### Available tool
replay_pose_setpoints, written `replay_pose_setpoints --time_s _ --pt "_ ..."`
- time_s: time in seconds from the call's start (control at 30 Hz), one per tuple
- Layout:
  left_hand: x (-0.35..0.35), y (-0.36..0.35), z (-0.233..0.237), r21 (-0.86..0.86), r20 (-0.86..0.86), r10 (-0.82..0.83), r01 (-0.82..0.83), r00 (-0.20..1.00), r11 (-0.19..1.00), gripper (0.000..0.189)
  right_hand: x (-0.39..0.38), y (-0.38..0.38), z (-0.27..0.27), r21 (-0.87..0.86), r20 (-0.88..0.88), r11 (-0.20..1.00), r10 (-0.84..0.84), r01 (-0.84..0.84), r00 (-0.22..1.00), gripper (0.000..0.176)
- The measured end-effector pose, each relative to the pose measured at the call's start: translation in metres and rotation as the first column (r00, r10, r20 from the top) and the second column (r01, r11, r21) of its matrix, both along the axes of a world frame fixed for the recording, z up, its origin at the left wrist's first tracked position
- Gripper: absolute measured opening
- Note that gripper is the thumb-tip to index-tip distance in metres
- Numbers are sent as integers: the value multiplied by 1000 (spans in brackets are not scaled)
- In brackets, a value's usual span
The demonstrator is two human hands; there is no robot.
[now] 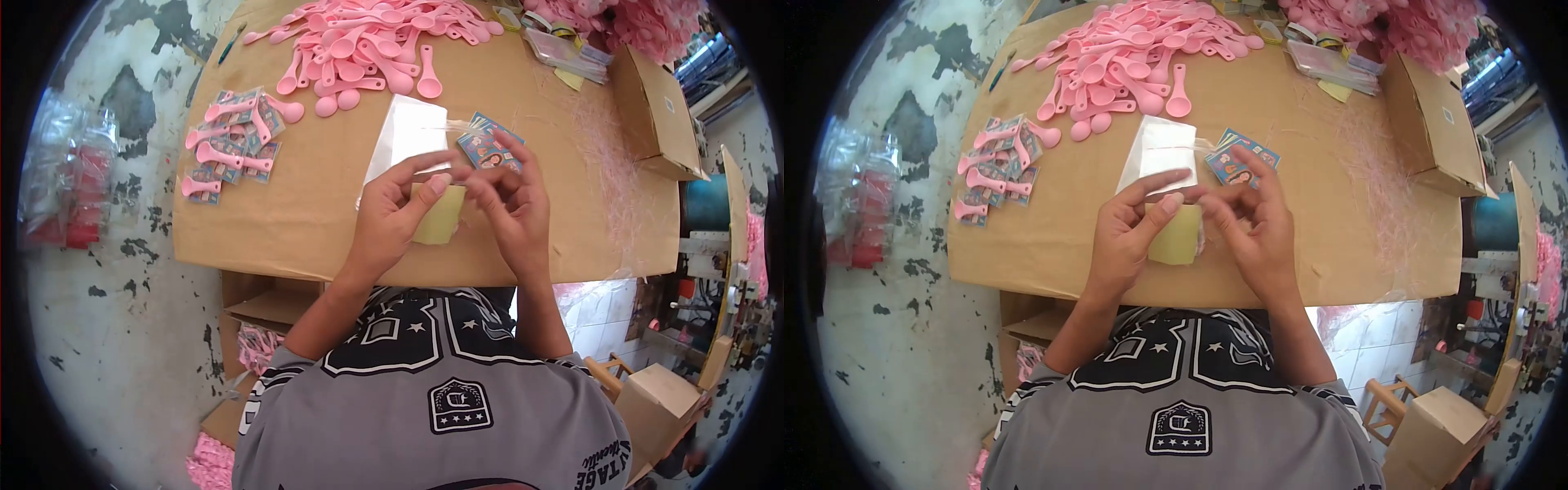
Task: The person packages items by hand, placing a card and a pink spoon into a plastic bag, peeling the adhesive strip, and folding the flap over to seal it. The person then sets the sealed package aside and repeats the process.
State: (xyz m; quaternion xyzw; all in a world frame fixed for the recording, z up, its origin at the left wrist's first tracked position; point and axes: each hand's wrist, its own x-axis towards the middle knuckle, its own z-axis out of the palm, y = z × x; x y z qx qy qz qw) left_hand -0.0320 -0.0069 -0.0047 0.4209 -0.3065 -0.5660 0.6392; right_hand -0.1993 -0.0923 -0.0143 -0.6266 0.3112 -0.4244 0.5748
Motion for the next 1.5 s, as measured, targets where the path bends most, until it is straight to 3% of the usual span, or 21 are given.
replay_pose_setpoints --time_s 0.03,0.07,0.13,0.23,0.33,0.43,0.57,0.67,0.73,0.8,0.87,0.9,1.0,1.03,1.1,1.2,1.3,1.4,1.5 --pt "-3 0 2 -3 54 27 -27 998 1000 47 1 -3 -2 -25 34 994 -103 104 994 65" --pt "-7 0 4 -9 108 53 -52 993 999 50 -1 -8 0 -262 -56 953 -173 153 983 58" --pt "-12 0 7 -20 223 69 -66 972 998 55 -6 -17 11 -686 -180 711 -368 151 912 46" --pt "-21 1 5 -56 356 81 -65 931 996 61 5 -15 23 -767 -167 629 -383 124 908 32" --pt "-22 3 7 -24 561 67 -64 825 998 61 11 -17 25 -819 -156 560 -428 126 890 30" --pt "-25 5 7 -45 632 85 -73 770 996 62 14 -17 23 -832 -154 541 -444 126 883 27" --pt "-30 6 9 -120 661 145 -87 737 989 63 15 -16 24 -775 -123 612 -392 158 912 21" --pt "-20 11 16 -4 700 0 4 715 1000 67 12 -20 30 -599 -43 767 -318 230 947 13" --pt "-19 15 13 19 594 -9 -3 804 1000 65 11 -25 29 -352 101 880 -303 319 948 8" --pt "-16 17 9 14 446 2 -9 895 1000 61 5 -44 27 -137 367 895 -353 425 861 6" --pt "-13 18 6 -14 246 21 -18 969 1000 55 -10 -51 30 -22 462 926 -326 378 825 10" --pt "-10 18 6 -25 177 49 -46 983 999 42 -15 -54 31 35 506 936 -318 349 801 12" --pt "-3 16 7 -34 56 84 -82 995 996 37 -26 -41 29 5 465 996 -81 88 882 14" --pt "-1 15 8 -82 52 100 -96 994 992 33 -21 -33 25 39 389 997 -82 72 918 21" --pt "-3 11 6 -133 59 166 -157 984 979 33 -18 -20 30 109 104 990 74 -85 992 19" --pt "-2 8 3 -152 92 155 -140 984 978 33 8 -5 23 -20 -11 983 181 -181 983 17" --pt "1 7 -1 -141 124 162 -145 979 979 33 7 -9 14 116 -6 969 222 -220 975 18" --pt "8 10 1 -110 144 151 -135 978 985 32 3 -13 16 151 85 959 227 -238 970 14" --pt "11 10 3 -71 195 125 -113 973 991 30 -4 -17 15 154 41 956 246 -250 968 14"
